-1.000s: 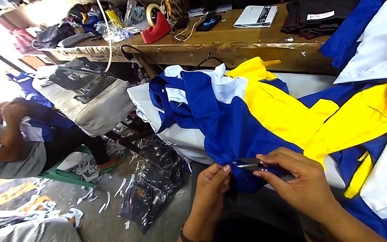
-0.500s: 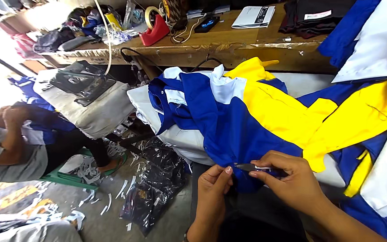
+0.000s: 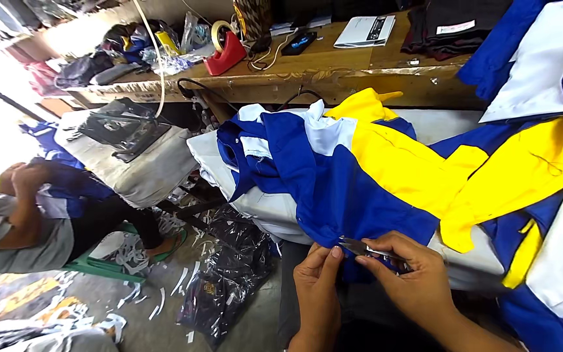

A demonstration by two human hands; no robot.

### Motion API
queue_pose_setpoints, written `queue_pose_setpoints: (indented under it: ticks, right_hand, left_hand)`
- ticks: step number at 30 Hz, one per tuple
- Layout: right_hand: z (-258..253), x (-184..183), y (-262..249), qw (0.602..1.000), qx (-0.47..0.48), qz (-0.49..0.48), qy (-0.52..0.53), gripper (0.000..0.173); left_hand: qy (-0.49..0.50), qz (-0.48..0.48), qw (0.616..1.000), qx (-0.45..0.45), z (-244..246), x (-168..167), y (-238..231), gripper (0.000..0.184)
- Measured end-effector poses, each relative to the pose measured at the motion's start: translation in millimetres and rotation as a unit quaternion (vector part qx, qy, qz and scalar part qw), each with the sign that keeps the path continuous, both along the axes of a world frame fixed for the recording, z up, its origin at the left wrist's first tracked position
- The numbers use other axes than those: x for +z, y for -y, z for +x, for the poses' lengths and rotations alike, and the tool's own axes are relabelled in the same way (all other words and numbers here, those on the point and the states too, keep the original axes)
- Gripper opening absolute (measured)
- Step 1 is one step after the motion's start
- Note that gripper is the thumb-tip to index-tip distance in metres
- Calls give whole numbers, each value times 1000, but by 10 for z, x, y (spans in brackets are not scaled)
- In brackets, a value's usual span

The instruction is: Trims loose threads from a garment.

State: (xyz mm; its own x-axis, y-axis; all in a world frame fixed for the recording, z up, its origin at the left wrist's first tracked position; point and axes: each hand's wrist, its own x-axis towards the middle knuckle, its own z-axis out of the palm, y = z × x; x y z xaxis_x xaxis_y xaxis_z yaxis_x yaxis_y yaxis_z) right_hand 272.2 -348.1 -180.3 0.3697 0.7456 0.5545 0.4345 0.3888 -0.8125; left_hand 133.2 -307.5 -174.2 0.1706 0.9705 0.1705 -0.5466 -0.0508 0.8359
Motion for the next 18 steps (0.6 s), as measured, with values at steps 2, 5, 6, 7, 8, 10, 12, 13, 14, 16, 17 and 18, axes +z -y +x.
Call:
queue_pose_setpoints:
  ticks: [2,5,6,7,8,10,12,13,14,16,17,18]
  right_hand:
    - [-17,-2,-2,1000,-1,4,-8,22]
    - [-26,-12,-3,1000,4,4,-25,21]
    - [-27,-18,-3,999,8,2,-33,20]
    - [-24,-23,0,999,15,-4,-44,18]
    - [-19,-23,6,998,23,-13,-57,17]
    - [-8,-18,7,996,37,-29,-79,16]
    - [3,-14,4,994,48,-38,-91,16]
    - [11,-8,4,993,56,-42,-98,15]
    - [22,3,5,990,69,-47,-110,14]
    - [47,29,4,980,105,-64,-153,10]
    - [56,41,2,974,122,-72,-177,9]
    - [67,50,0,967,136,-78,-199,8]
  left_hand:
    - [-15,20,1000,9,14,-32,6,14]
    - [-40,46,998,21,22,-74,13,14]
    - [-46,51,997,24,22,-84,12,14]
    - [-51,56,997,26,22,-91,12,15]
    - [-52,56,997,26,22,-95,14,15]
    - [-48,51,997,26,19,-98,14,15]
    - [-45,50,997,25,14,-102,12,15]
    - [-46,51,997,24,11,-104,10,14]
    - [-46,53,997,24,8,-105,9,14]
    - [-45,55,997,22,3,-101,5,14]
    - [-45,55,997,20,2,-101,4,14]
    - [-43,52,998,18,0,-101,4,14]
